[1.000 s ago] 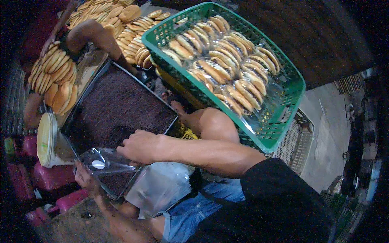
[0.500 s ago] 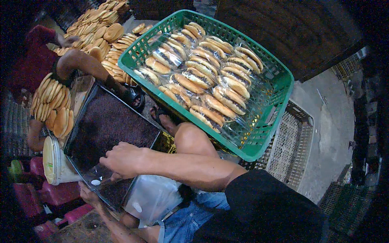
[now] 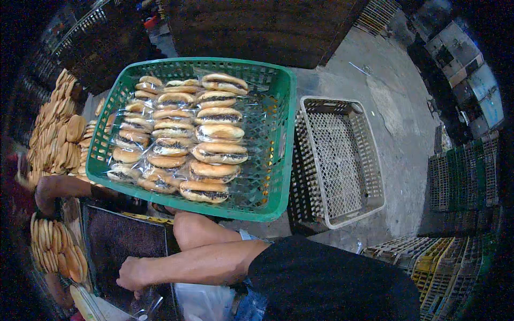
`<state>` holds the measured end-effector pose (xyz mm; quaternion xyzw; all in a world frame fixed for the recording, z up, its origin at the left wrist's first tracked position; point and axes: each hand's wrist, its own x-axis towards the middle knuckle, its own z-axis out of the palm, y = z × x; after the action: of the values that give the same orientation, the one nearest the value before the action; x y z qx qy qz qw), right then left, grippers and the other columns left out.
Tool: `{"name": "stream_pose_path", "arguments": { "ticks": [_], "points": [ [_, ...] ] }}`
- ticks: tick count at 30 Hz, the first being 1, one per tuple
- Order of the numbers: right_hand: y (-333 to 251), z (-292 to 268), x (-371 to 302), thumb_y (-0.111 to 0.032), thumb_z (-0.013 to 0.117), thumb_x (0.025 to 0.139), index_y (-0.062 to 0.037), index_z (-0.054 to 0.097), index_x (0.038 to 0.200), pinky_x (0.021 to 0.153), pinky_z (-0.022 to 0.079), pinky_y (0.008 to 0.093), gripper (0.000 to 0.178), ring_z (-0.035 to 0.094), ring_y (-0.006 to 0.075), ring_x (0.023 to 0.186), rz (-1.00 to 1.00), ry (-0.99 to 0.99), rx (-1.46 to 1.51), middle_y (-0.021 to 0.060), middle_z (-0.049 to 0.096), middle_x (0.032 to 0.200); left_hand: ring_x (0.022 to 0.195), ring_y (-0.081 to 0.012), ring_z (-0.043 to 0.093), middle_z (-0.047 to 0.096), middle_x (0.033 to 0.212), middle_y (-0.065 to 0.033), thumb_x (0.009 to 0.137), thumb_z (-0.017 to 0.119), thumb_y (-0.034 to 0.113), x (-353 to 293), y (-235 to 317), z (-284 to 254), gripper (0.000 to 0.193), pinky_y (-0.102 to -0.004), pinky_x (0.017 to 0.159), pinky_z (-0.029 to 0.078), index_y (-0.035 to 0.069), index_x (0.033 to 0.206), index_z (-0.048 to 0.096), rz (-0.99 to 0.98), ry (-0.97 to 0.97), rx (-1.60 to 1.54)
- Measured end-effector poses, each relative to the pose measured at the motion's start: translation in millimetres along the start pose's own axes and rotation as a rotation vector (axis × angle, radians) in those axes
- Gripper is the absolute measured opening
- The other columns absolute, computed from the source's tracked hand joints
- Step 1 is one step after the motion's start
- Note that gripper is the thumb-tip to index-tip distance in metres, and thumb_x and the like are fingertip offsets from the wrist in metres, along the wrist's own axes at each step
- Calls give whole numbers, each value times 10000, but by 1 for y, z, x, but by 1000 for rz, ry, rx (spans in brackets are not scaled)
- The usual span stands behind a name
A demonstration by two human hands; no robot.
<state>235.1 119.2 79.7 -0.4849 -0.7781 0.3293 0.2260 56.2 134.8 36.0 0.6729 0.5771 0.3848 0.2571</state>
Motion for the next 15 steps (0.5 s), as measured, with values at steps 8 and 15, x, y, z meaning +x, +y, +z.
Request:
{"name": "stream_pose_path", "arguments": {
  "ticks": [8,15],
  "points": [
    [2,6,6,-515,778,712,-38,672,1021,808,532,485,578,695,332,946,-92,120,-24,139,726,938,718,-157,548,638,797,-51,1024,439,355,-1,24,47,439,-306,643,452,-12,921,656,1,-97,-67],
    [23,97,118,-374,618,782,-154,633,743,616,470,496,223,602,269,713,-255,400,42,54,622,780,731,-163,553,640,811,-55,1018,446,346,2,32,103,421,-309,649,456,-10,933,655,26,-240,-80]
  ]
}}
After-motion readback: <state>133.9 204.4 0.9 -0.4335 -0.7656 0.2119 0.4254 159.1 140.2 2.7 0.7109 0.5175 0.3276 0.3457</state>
